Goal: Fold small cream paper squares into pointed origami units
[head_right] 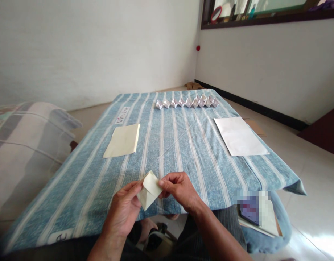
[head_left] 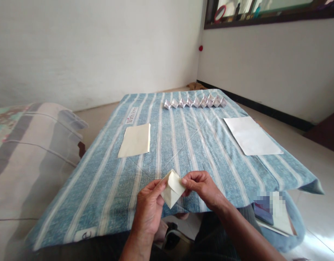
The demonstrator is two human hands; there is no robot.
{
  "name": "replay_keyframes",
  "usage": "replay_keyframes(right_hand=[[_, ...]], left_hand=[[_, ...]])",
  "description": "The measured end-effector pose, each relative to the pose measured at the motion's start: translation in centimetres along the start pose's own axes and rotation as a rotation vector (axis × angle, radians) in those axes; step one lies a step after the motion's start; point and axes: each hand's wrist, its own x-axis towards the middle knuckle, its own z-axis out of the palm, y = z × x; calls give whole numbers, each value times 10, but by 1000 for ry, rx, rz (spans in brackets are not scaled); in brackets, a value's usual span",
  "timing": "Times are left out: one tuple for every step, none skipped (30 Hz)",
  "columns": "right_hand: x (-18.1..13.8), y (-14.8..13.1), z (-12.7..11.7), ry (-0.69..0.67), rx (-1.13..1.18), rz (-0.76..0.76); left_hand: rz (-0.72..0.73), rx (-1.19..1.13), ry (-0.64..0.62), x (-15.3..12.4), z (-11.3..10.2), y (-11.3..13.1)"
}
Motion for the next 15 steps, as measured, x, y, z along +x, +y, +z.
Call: replay_keyframes(right_hand=[[-1,0,0,-4,3,3],[-1,0,0,-8,5,4],[-2,1,0,-9,8,4],[-2,1,0,-9,11,2],[-2,2,1,-10,13,0],[-3,2,1,-11,13,-3],[-3,3,2,-11,11,-5],[-3,3,2,-12,7,-6],[-3,4,3,-10,0,-6],[-3,4,3,-7,-7,-5],[-3,4,4,-1,-14,-2],[-3,4,5,6,-20,1],[-3,4,5,13,-25,2],[-3,5,6,17,-30,2],[-3,4,6,20,-34,1]], left_hand=[[1,-12,-1,0,0,0],[-1,-25,-3,0,0,0],[-4,-39,-3,0,0,0],[-8,-52,-3,0,0,0],[-12,-63,-1,0,0,0],[-15,-72,3,0,-1,0],[-17,-79,8,0,-1,0],[-17,-83,13,0,-2,0],[-15,-85,17,0,-3,-1],[-12,-85,21,0,-3,-1],[-9,-84,26,-1,-4,-1],[-4,-82,30,-1,-4,-2],[1,-80,34,-1,-5,-2],[6,-78,39,-1,-5,-2],[12,-77,42,-1,-5,-3]])
